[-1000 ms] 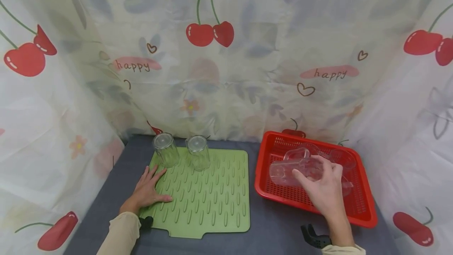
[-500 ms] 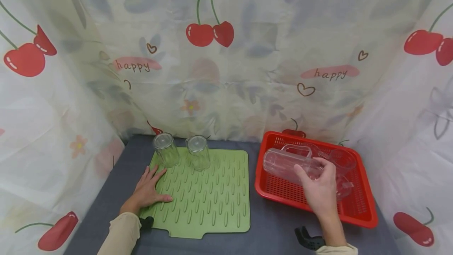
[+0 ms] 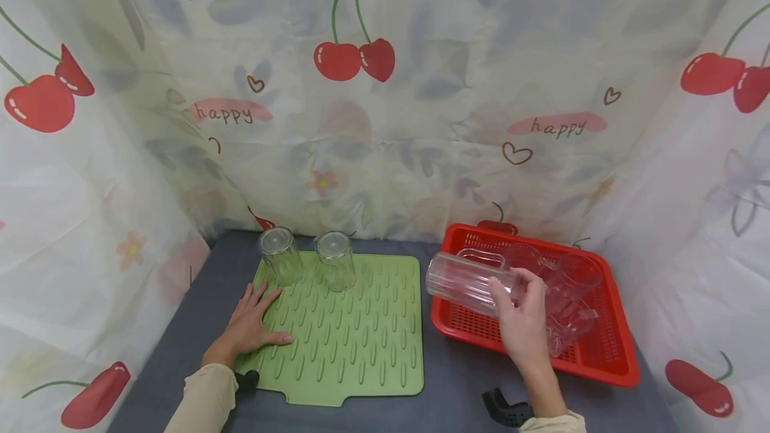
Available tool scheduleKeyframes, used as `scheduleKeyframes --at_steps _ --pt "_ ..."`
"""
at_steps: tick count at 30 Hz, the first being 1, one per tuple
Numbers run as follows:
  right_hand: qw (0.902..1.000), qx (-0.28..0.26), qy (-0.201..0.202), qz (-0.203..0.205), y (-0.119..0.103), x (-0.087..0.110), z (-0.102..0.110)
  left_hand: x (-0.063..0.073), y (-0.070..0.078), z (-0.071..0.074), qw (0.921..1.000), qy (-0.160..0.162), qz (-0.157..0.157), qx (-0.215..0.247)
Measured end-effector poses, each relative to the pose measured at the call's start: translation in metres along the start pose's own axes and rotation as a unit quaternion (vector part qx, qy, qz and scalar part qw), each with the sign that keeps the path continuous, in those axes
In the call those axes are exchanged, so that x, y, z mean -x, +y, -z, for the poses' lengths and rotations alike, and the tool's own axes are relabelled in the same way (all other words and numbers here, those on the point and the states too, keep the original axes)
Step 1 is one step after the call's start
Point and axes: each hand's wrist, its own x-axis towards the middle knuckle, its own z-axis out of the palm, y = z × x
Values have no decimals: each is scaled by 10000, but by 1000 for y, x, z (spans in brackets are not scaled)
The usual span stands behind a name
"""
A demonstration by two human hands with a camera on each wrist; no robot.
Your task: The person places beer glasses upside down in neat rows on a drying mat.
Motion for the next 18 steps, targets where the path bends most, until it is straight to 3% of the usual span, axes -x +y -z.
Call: scheduleKeyframes --at_steps 8,18 --pt "9992 -223 -13 -325 0 1 -12 7 10 2 9998 11 149 151" --pt "9989 -358 -155 -258 1 -1 -20 11 18 8 9993 246 234 169"
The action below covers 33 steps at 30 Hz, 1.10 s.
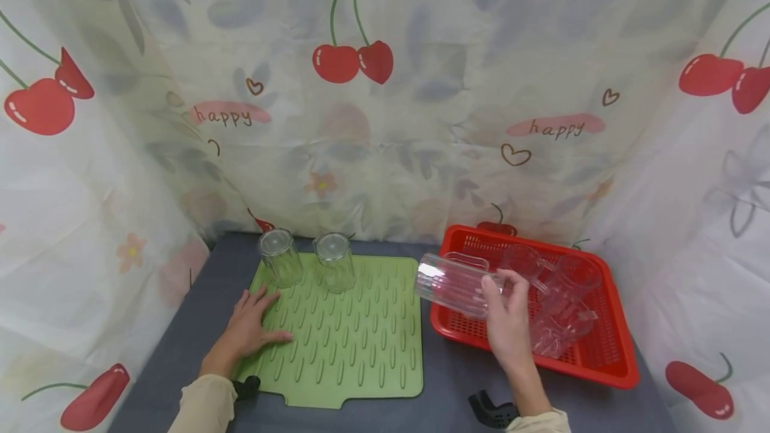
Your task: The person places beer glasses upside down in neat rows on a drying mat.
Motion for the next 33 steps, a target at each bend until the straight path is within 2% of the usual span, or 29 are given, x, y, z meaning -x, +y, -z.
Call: scheduleKeyframes --at_steps 5,10,13,18,20,23,27,30,33 --pt "9997 -147 -179 -4 0 1 -6 3 9 5 9997 16 220 124" --pt "9991 -234 -346 -86 2 0 -11 6 22 12 9989 91 289 362" --pt "9989 -250 -378 -70 3 1 -14 8 33 16 9981 158 253 543" --pt "9979 -403 -505 43 4 4 -21 12 55 20 9943 191 0 1053" --pt "9975 -444 -547 73 3 5 -23 15 65 22 9908 173 -91 1338" --pt "9972 -437 -581 154 2 6 -26 19 81 23 9838 89 -38 1791" --pt "9974 -417 -511 305 1 8 -30 23 107 23 9762 136 -118 2161" --pt "9967 -493 -493 416 1 9 -34 25 126 25 9688 295 -424 2422" --pt "9961 -527 -495 510 1 10 -38 27 141 27 9561 497 -753 2790"
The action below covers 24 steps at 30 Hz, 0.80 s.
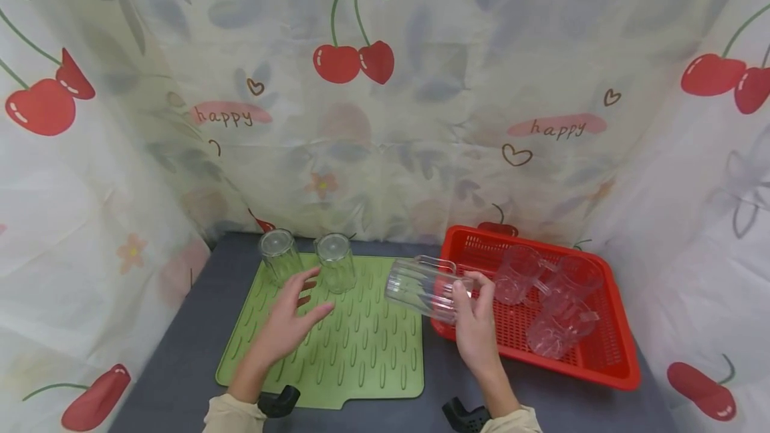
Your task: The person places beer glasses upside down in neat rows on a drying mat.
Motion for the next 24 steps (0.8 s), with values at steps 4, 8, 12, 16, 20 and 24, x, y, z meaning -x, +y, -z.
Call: scheduleKeyframes --at_steps 4,8,12,16,20,24 --pt "10000 -63 -29 67 0 0 -6 1 16 -11 9975 41 -430 564" --pt "9996 -193 -164 151 -1 1 -12 0 32 -21 9939 -90 -615 910" --pt "9987 -306 -288 281 -3 3 -18 -2 45 -28 9905 -220 -718 1151" --pt "9972 -434 -427 444 -6 5 -25 -5 54 -32 9849 -327 -876 1460" --pt "9937 -710 -613 616 -5 8 -32 -8 57 -36 9795 -460 -970 1707" --pt "9878 -1095 -790 773 -2 9 -38 -9 58 -38 9761 -593 -1070 1795"
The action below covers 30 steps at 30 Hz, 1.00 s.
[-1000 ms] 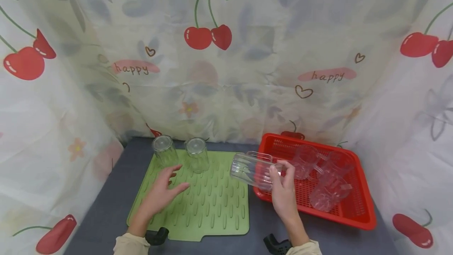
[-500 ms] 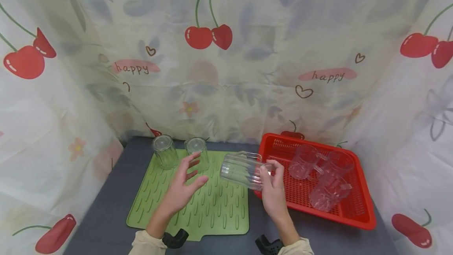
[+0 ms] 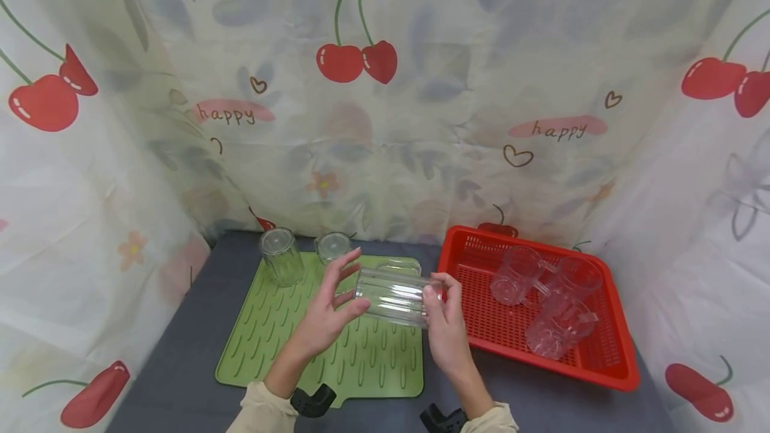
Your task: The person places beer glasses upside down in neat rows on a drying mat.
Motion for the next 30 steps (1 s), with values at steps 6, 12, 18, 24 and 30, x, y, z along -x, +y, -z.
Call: scheduleKeyframes --at_steps 6,12,18,24,30 --pt "9993 -361 -108 -45 1 1 -6 0 3 -1 9996 -127 -242 -56" --pt "9967 -761 -292 28 1 1 -13 -1 2 -3 9986 -239 -459 76" --pt "9945 -965 -397 61 0 0 -20 -1 0 -2 9985 -162 -516 122" --pt "9928 -1130 -391 -12 0 0 -23 -2 -1 -1 9984 -207 -527 -43" --pt "9943 -907 -444 -332 -2 -1 -23 0 2 0 9994 -276 -204 -101"
